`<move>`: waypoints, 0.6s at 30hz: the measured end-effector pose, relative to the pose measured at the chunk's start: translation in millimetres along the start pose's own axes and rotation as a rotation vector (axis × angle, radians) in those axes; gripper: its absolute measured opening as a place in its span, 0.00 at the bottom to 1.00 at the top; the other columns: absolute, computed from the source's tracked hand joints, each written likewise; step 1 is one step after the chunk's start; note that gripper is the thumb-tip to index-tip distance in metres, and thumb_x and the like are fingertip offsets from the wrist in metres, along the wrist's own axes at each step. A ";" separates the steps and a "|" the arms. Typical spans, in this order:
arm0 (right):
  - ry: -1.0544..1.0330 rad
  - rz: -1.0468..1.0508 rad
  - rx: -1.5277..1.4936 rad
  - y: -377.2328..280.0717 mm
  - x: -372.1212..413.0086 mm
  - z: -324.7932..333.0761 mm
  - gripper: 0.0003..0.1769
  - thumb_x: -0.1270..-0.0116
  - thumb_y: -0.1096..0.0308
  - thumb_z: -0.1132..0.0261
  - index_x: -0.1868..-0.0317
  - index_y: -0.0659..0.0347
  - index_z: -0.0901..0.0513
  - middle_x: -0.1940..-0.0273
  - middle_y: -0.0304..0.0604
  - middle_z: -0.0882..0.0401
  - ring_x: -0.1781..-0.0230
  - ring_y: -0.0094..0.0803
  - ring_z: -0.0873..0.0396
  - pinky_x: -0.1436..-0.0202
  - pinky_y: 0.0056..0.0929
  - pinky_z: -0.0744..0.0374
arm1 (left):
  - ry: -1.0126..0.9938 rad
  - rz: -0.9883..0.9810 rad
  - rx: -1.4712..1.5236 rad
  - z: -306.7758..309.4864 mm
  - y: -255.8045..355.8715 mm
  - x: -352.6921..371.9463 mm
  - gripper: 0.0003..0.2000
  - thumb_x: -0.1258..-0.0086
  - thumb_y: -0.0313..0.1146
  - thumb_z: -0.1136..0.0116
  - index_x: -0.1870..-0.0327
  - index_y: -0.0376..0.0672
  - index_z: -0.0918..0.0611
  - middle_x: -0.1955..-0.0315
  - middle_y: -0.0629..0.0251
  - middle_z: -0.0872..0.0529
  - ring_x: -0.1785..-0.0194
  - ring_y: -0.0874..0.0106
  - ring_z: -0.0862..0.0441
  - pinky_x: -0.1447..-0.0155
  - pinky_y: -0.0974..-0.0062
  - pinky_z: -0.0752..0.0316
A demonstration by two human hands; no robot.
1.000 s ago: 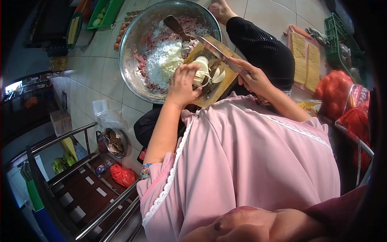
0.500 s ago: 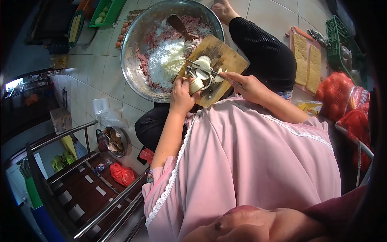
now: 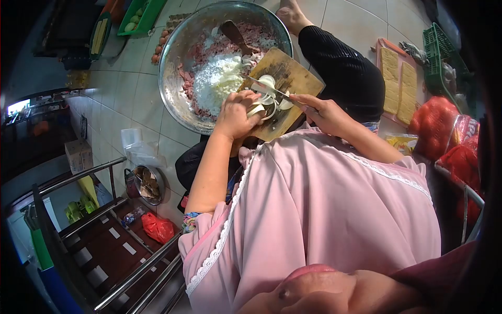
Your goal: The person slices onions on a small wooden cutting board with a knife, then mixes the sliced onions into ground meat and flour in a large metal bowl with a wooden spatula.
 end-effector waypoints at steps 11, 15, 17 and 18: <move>-0.031 -0.018 0.018 3.7 -4.0 1.5 0.23 0.21 0.64 0.43 0.28 0.42 0.26 0.65 0.49 0.14 0.74 0.31 0.21 0.61 0.33 0.19 | -0.072 0.165 0.096 0.5 -7.2 7.1 0.29 0.46 0.54 0.25 0.51 0.42 0.18 0.43 0.56 0.21 0.41 0.52 0.21 0.36 0.58 0.25; -0.011 0.043 0.007 4.0 -5.8 -1.7 0.22 0.21 0.63 0.43 0.29 0.43 0.26 0.61 0.51 0.12 0.73 0.34 0.20 0.60 0.34 0.19 | -0.010 0.086 0.139 3.0 -9.5 8.4 0.26 0.43 0.51 0.28 0.52 0.41 0.17 0.40 0.56 0.23 0.41 0.52 0.21 0.35 0.59 0.27; 0.010 0.086 0.008 6.5 -7.1 -1.9 0.22 0.21 0.63 0.43 0.29 0.44 0.26 0.61 0.51 0.12 0.73 0.36 0.19 0.59 0.34 0.19 | -0.004 0.059 0.149 1.6 -14.3 10.0 0.21 0.38 0.49 0.33 0.51 0.42 0.17 0.42 0.57 0.21 0.41 0.53 0.22 0.35 0.59 0.27; 0.018 0.095 0.020 5.5 -6.2 -2.2 0.22 0.21 0.63 0.43 0.29 0.44 0.26 0.61 0.52 0.12 0.72 0.37 0.18 0.58 0.35 0.19 | -0.003 0.047 0.155 0.9 -16.5 11.7 0.19 0.35 0.47 0.36 0.51 0.42 0.17 0.43 0.57 0.20 0.41 0.53 0.22 0.36 0.58 0.27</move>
Point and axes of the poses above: each hand's wrist, its own x-axis away from the middle knuckle, its own z-axis out of the back of the hand, y = z × x, the point moved 8 cm from there along -x, towards the middle knuckle
